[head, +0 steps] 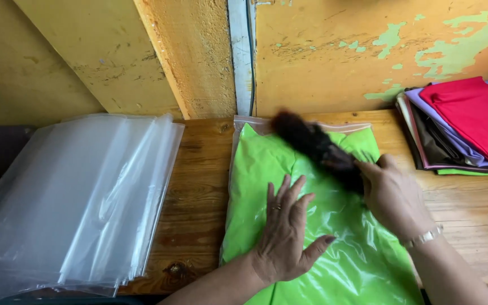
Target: Sealing a neon green garment inside a plastic bag and then thoroughly brushing the bag with a feather duster before placing it in a laundry basket.
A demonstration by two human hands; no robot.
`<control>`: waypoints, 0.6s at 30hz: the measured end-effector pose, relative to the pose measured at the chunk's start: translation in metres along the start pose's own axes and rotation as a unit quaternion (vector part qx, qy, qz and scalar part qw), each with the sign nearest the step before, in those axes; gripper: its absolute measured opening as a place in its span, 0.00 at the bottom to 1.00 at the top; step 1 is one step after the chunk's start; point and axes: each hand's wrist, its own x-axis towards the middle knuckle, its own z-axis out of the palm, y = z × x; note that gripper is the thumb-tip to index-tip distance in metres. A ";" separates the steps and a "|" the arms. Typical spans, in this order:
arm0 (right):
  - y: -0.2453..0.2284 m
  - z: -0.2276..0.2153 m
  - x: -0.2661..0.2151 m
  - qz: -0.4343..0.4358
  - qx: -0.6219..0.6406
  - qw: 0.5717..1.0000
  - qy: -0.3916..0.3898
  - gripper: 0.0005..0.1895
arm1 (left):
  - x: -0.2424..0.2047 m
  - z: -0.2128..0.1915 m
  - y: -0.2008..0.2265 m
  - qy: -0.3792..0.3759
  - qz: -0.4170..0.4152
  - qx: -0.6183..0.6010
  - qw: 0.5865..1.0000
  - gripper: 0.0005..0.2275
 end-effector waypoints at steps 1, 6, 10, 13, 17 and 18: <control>-0.001 0.002 -0.018 -0.002 -0.002 1.000 -0.003 0.16 | 0.003 -0.001 0.000 0.001 -0.003 -0.001 1.000 0.28; 0.024 0.026 -0.068 -0.064 0.005 0.995 -0.081 0.26 | 0.006 0.006 -0.007 -0.076 -0.092 0.153 0.981 0.35; 0.088 0.029 -0.032 0.146 -0.024 0.986 -0.083 0.20 | -0.008 0.028 -0.027 -0.183 -0.092 0.275 0.940 0.37; 0.115 0.024 -0.024 0.234 -0.021 0.968 -0.085 0.23 | -0.015 0.038 -0.033 -0.096 -0.037 0.361 0.927 0.36; 0.081 0.014 -0.049 0.141 -0.019 0.990 0.020 0.23 | -0.008 0.032 -0.023 -0.184 -0.076 0.321 0.926 0.34; 0.071 0.016 -0.059 0.053 0.008 0.996 0.074 0.23 | -0.008 0.033 -0.022 -0.183 -0.071 0.332 0.923 0.34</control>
